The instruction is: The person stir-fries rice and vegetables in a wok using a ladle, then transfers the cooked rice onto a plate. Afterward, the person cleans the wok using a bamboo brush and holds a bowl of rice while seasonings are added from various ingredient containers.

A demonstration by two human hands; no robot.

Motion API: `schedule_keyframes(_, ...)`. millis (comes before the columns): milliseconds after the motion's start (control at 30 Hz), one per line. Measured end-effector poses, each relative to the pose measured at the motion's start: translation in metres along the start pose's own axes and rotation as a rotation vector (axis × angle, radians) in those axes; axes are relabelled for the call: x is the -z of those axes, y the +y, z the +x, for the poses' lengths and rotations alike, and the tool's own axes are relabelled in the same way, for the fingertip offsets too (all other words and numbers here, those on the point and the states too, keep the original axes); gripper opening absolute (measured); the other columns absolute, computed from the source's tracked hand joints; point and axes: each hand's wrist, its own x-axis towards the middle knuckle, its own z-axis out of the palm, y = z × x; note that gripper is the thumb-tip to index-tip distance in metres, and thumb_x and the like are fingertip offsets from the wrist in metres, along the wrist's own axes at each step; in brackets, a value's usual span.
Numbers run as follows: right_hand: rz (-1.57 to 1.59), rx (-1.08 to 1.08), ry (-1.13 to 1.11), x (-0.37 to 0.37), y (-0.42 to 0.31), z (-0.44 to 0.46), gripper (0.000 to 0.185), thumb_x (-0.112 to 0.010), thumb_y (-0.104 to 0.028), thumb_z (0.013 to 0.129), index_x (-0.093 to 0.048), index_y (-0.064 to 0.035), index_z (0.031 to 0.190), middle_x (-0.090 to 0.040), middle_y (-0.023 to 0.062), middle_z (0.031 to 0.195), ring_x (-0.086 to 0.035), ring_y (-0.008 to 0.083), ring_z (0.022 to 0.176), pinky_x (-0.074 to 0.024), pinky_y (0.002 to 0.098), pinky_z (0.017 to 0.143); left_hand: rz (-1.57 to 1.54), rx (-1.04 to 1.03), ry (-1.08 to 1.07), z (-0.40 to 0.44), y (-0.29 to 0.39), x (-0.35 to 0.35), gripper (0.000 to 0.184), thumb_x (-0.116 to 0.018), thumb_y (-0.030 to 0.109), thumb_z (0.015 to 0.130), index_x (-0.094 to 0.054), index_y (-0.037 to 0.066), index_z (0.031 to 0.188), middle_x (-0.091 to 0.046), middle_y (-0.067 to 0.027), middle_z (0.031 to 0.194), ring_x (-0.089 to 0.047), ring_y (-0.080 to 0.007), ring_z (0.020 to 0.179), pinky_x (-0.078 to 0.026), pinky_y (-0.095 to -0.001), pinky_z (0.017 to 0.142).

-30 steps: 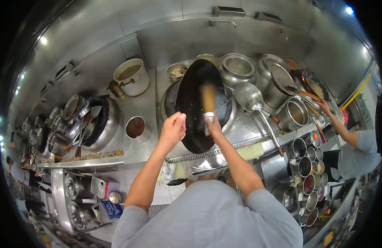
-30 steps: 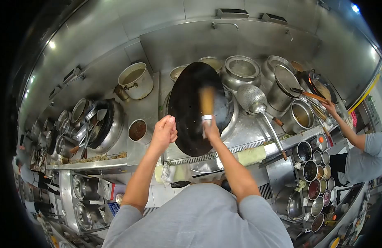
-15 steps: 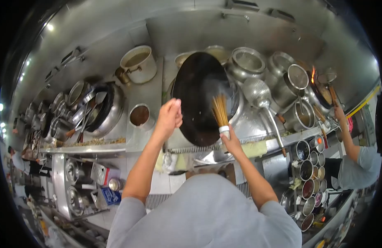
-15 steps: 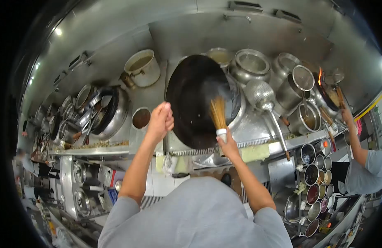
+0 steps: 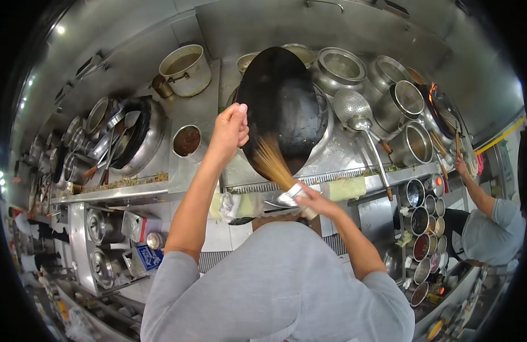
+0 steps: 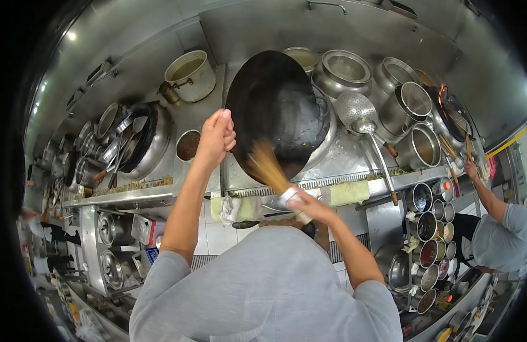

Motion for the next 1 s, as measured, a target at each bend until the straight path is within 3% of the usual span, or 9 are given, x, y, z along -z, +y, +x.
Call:
schedule_keyframes(100, -0.948, -0.29, 0.691, 0.084, 0.075, 0.006, 0.08, -0.06, -0.047, 0.09, -0.027, -0.0102, 0.152, -0.064, 0.0278, 0.11, -0.065, 0.0393, 0.095, -0.052, 0.0489, 0.08, -0.018, 0.027, 0.037, -0.001, -0.001, 0.01, 0.034, -0.052, 0.033, 0.102, -0.044, 0.012, 0.077, -0.031, 0.0053, 0.061, -0.023, -0.0026, 0.043, -0.017, -0.0218, 0.039)
schedule_keyframes(167, -0.955, -0.331, 0.76, 0.109, 0.03, -0.014, 0.076, -0.064, -0.041, 0.089, -0.028, -0.0159, 0.151, -0.066, 0.0245, 0.104, -0.065, 0.0396, 0.096, -0.0511, 0.0517, 0.08, -0.018, 0.028, -0.003, -0.002, 0.001, 0.013, 0.034, -0.052, 0.033, 0.102, -0.044, 0.012, 0.077, -0.032, 0.0052, 0.062, -0.023, -0.0025, 0.043, -0.018, -0.0215, 0.039)
schedule_keyframes(367, -0.645, 0.22, 0.085, 0.057, 0.006, 0.016, 0.075, -0.063, -0.044, 0.091, -0.029, -0.0166, 0.153, -0.055, 0.0246, 0.134, -0.054, 0.0401, 0.123, -0.0411, 0.0433, 0.105, -0.131, 0.06, 0.069, 0.004, 0.011, 0.0, 0.029, -0.051, 0.03, 0.103, -0.043, 0.016, 0.078, -0.034, 0.0055, 0.063, -0.024, -0.003, 0.043, -0.018, -0.0215, 0.038)
schedule_keyframes(433, -0.798, 0.198, 0.21, 0.099, 0.082, 0.039, 0.077, -0.061, -0.045, 0.092, -0.024, -0.0155, 0.154, -0.059, 0.0236, 0.129, -0.066, 0.0349, 0.103, -0.0513, 0.0419, 0.092, -0.215, 0.055, 0.168, 0.001, 0.013, 0.012, 0.031, -0.051, 0.032, 0.102, -0.044, 0.016, 0.077, -0.032, 0.0063, 0.06, -0.023, -0.0036, 0.043, -0.018, -0.0228, 0.037)
schedule_keyframes(500, -0.656, -0.462, 0.89, 0.143, 0.079, 0.036, 0.073, -0.061, -0.044, 0.093, -0.029, -0.0131, 0.15, -0.065, 0.0175, 0.112, -0.07, 0.0261, 0.073, -0.0577, 0.0388, 0.068, -0.233, 0.029, 0.287, -0.008, 0.0, 0.031, 0.033, -0.051, 0.033, 0.102, -0.043, 0.014, 0.077, -0.031, 0.0062, 0.06, -0.023, -0.0046, 0.043, -0.019, -0.0228, 0.038)
schedule_keyframes(567, 0.282, -0.12, 0.934, 0.167, 0.058, -0.006, 0.073, -0.063, -0.042, 0.092, -0.03, -0.0101, 0.148, -0.064, 0.012, 0.093, -0.066, 0.023, 0.065, -0.0554, 0.0379, 0.057, -0.276, 0.036, 0.356, -0.019, -0.026, 0.048, 0.034, -0.051, 0.034, 0.102, -0.042, 0.014, 0.076, -0.031, 0.0059, 0.059, -0.022, -0.0048, 0.043, -0.02, -0.0227, 0.039)
schedule_keyframes(633, 0.362, 0.053, 1.013, 0.148, 0.042, -0.032, 0.054, -0.066, -0.031, 0.092, -0.042, -0.0076, 0.135, -0.06, 0.0062, 0.084, -0.062, 0.0168, 0.059, -0.0523, 0.0304, 0.049, -0.328, 0.037, 0.418, -0.026, -0.07, 0.057, 0.035, -0.051, 0.035, 0.102, -0.042, 0.014, 0.075, -0.03, 0.0056, 0.059, -0.022, -0.005, 0.044, -0.021, -0.0227, 0.04)
schedule_keyframes(800, 0.493, 0.109, 0.895, 0.101, 0.106, -0.057, 0.039, -0.072, -0.012, 0.079, -0.053, -0.0063, 0.112, -0.062, 0.0048, 0.087, -0.063, 0.0161, 0.07, -0.0533, 0.0323, 0.061, -0.532, 0.01, 0.252, -0.017, -0.181, 0.024, 0.032, -0.049, 0.033, 0.103, -0.054, 0.012, 0.08, -0.047, 0.0008, 0.066, -0.053, -0.0146, 0.068, -0.049, -0.0332, 0.08)
schedule_keyframes(1000, -0.099, -0.021, 1.08, 0.095, 0.163, -0.1, 0.055, -0.075, -0.014, 0.065, -0.054, -0.0023, 0.115, -0.061, 0.0122, 0.102, -0.06, 0.0274, 0.097, -0.0481, 0.0382, 0.086, -0.591, 0.241, 0.106, 0.017, -0.256, 0.029, 0.027, -0.052, 0.035, 0.101, -0.058, 0.009, 0.102, -0.06, -0.0054, 0.091, -0.058, -0.0241, 0.104, -0.04, -0.0464, 0.106)
